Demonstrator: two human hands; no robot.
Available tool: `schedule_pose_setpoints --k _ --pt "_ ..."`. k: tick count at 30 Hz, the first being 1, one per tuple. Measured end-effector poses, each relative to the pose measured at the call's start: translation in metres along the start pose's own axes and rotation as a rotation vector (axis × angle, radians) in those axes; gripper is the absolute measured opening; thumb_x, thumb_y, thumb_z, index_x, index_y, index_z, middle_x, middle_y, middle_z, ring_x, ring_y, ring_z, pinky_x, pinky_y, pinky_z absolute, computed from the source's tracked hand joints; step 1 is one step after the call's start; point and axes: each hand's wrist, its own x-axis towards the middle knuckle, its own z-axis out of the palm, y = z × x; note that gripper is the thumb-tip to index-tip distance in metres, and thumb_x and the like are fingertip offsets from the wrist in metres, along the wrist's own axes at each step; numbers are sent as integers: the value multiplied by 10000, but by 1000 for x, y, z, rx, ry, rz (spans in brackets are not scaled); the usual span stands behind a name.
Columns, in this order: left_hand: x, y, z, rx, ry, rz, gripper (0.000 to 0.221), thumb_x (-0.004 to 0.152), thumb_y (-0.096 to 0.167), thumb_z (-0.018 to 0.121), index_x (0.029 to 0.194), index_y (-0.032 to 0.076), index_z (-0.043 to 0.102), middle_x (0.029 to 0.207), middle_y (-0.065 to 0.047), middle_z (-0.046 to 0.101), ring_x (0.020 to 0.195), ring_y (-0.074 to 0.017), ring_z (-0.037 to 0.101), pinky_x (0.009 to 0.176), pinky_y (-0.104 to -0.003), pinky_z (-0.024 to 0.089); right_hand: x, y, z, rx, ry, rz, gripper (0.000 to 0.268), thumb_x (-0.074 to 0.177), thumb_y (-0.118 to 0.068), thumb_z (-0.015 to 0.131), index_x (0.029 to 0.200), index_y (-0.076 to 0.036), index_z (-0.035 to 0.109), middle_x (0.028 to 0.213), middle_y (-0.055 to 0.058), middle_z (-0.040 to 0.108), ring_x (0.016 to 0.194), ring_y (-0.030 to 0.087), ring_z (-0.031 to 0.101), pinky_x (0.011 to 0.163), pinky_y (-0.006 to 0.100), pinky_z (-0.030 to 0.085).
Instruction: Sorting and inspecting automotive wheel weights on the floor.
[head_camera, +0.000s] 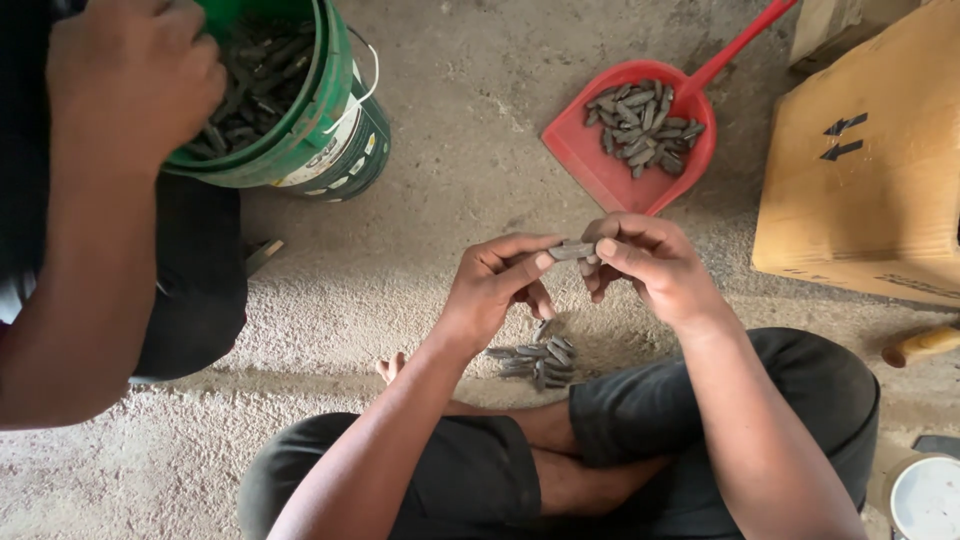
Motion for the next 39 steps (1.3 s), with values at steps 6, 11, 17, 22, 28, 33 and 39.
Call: schedule_pose_setpoints --k 6,11,17,22,28,33,39 --pt "0 -2 -1 -19 -29 21 282 992 96 692 1250 -17 712 969 -118 742 643 -175 702 591 -318 596 -1 4 -5 55 -92 -59 254 1025 -209 663 958 36 660 913 125 669 789 207 684 677 329 576" --pt "0 -5 -3 -11 -37 20 275 1000 83 691 1252 -25 714 915 -103 712 645 -174 696 598 -317 591 -2 5 -4 57 -105 -80 248 1031 -194 662 932 33 651 926 127 667 790 205 679 674 332 574" --pt "4 -5 -6 20 -31 9 268 985 52 678 1237 -33 711 868 -97 705 625 -178 684 593 -315 582 0 7 -7 36 -53 -49 222 1005 -185 675 933 24 665 901 109 670 797 189 684 662 331 577" --pt "4 -5 -5 12 -20 -5 270 969 47 683 1223 -43 706 872 -98 707 621 -185 684 594 -318 586 0 7 -7 41 -41 -14 234 996 -217 677 934 8 668 880 89 682 795 177 691 639 325 574" --pt "6 -7 -7 60 -2 0 260 968 52 694 1211 -39 715 832 -83 675 600 -171 675 565 -313 584 5 8 -5 -40 -8 23 273 998 -277 658 947 -10 681 845 71 691 781 157 693 629 313 578" --pt "15 -15 -15 347 57 -15 244 960 63 678 1180 -28 734 909 -83 751 607 -124 671 561 -253 533 14 19 -4 -400 20 249 256 976 -285 648 954 -34 691 761 37 706 633 130 678 576 292 556" --pt "16 -15 -20 512 78 -88 260 963 137 668 1163 -14 736 904 -89 760 618 -129 697 560 -255 512 14 16 -7 -510 9 304 252 970 -261 665 898 -24 711 706 43 702 608 125 657 569 299 531"
